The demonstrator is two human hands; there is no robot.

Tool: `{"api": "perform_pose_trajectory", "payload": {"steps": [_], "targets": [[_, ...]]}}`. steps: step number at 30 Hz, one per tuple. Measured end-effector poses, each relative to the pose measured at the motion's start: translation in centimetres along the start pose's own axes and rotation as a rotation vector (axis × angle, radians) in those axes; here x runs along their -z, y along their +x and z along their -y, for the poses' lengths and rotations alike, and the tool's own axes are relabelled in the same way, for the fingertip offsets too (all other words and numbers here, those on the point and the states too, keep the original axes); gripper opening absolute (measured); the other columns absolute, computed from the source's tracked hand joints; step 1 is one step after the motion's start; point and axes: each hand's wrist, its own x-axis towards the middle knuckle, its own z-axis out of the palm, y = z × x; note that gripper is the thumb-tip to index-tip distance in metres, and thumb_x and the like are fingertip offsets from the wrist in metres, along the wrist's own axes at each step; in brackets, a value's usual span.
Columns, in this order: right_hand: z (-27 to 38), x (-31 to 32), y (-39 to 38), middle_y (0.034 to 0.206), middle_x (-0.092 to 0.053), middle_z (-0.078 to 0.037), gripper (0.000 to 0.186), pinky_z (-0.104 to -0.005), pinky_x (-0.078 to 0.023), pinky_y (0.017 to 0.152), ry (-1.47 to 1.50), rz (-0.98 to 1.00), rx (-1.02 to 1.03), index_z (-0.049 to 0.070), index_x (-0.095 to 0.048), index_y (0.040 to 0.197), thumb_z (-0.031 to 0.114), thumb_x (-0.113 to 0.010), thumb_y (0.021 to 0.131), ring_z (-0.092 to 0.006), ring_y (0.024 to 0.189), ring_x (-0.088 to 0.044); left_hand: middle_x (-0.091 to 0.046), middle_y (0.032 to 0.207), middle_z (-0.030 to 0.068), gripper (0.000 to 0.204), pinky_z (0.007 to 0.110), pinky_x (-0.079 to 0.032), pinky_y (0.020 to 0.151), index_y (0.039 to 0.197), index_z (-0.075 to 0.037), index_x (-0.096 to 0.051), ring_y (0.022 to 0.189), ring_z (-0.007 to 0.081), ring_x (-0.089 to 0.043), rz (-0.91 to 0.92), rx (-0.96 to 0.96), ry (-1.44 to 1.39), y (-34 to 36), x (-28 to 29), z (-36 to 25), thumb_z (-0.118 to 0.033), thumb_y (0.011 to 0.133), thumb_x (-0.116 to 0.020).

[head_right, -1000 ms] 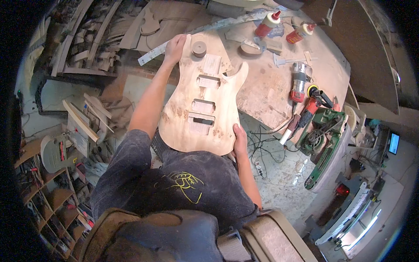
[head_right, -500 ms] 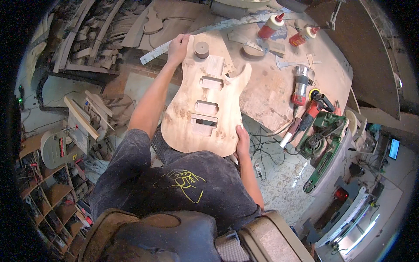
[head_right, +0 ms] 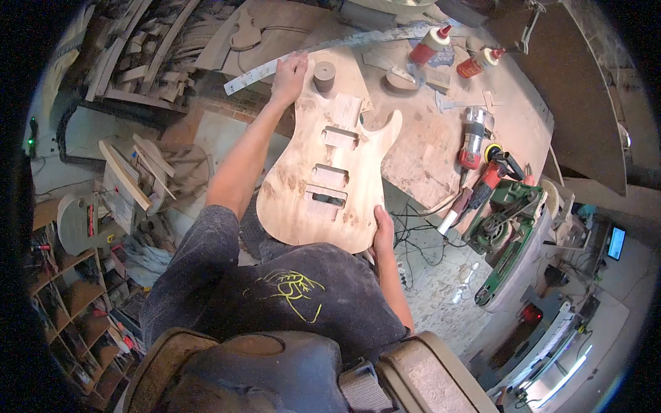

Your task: The person sands a wooden guitar body using a sanding block, turning the body over and inspecting the edges while working at a crowded workbench.

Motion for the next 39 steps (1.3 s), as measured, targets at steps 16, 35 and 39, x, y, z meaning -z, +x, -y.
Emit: {"api": "perform_pose_trajectory", "payload": {"steps": [16, 35, 39], "targets": [[-0.2, 1.9, -1.6, 0.128, -0.063, -0.016, 0.055, -0.0367, -0.054, 0.091, -0.056, 0.044, -0.026, -0.003, -0.048, 0.137, 0.039, -0.047, 0.101, -0.0251, 0.107, -0.066, -0.045, 0.148, 0.0214, 0.049, 0.047, -0.012, 0.122, 0.133, -0.004, -0.06, 0.143, 0.0389, -0.032, -0.003, 0.06, -0.063, -3.6, 1.7, -2.3, -0.038, 0.102, -0.042], [-0.2, 1.0, -3.0, 0.113, -0.067, -0.012, 0.047, -0.0318, -0.054, 0.083, 0.007, -0.024, -0.006, -0.004, -0.057, 0.125, 0.036, -0.05, 0.1, -0.0183, 0.093, -0.067, -0.044, 0.148, 0.0226, 0.044, 0.044, -0.024, 0.119, 0.135, -0.012, -0.059, 0.139, 0.0406, -0.037, -0.009, 0.078, -0.042, -4.7, 1.4, -1.7, -0.036, 0.102, -0.044], [-0.4, 1.1, -2.9, 0.115, -0.067, -0.012, 0.049, -0.0317, -0.053, 0.084, -0.031, 0.0, 0.019, -0.004, -0.055, 0.127, 0.036, -0.051, 0.1, -0.0187, 0.095, -0.067, -0.047, 0.146, 0.0226, 0.042, 0.044, -0.024, 0.119, 0.134, -0.011, -0.06, 0.138, 0.0394, -0.041, -0.034, 0.049, -0.079, -4.9, 1.4, -1.2, -0.032, 0.102, -0.044]]}}
